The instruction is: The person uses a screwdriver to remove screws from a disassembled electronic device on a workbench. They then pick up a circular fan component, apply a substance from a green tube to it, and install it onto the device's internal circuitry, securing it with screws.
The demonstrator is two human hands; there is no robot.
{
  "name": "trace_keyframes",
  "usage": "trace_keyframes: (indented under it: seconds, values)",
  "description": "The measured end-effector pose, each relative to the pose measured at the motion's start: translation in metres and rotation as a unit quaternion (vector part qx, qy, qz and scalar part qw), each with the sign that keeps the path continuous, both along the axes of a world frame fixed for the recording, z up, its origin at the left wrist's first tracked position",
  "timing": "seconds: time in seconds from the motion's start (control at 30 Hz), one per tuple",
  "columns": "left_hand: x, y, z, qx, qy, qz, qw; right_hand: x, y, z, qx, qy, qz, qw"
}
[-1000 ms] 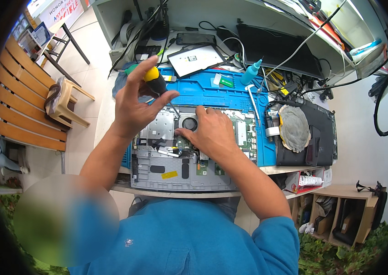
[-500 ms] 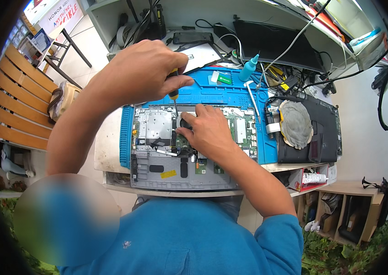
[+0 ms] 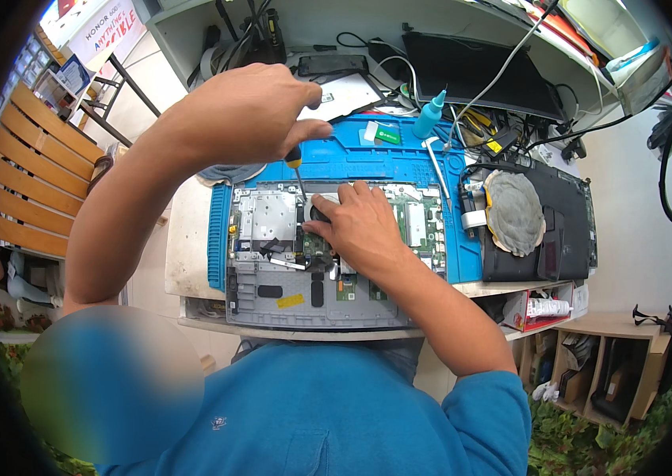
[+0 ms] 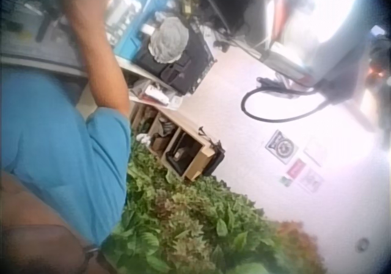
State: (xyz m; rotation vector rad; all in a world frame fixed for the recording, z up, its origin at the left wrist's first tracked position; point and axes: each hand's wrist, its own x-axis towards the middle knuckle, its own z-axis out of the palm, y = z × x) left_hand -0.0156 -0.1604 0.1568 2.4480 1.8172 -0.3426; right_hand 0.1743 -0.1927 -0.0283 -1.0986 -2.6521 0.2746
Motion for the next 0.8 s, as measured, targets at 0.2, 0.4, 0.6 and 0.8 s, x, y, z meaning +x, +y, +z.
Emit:
trace_keyframes:
  seconds: [0.2, 0.4, 0.6, 0.8]
  values:
    - [-0.028, 0.012, -0.026, 0.079, -0.173, -0.286, 0.939, -0.001, -0.001, 0.003, -0.010, -0.003, 0.000, 1.000]
    - [-0.015, 0.013, -0.011, 0.009, -0.156, -0.241, 0.958, 0.000, 0.000, -0.001, -0.006, -0.007, 0.001, 1.000]
    - [-0.014, 0.002, -0.020, 0.090, -0.090, -0.081, 0.989, 0.003, 0.003, -0.003, 0.023, -0.022, 0.014, 0.999]
    - [-0.041, -0.008, -0.028, 0.074, -0.220, -0.094, 0.968, 0.001, 0.010, -0.003, 0.053, -0.028, 0.056, 0.997]
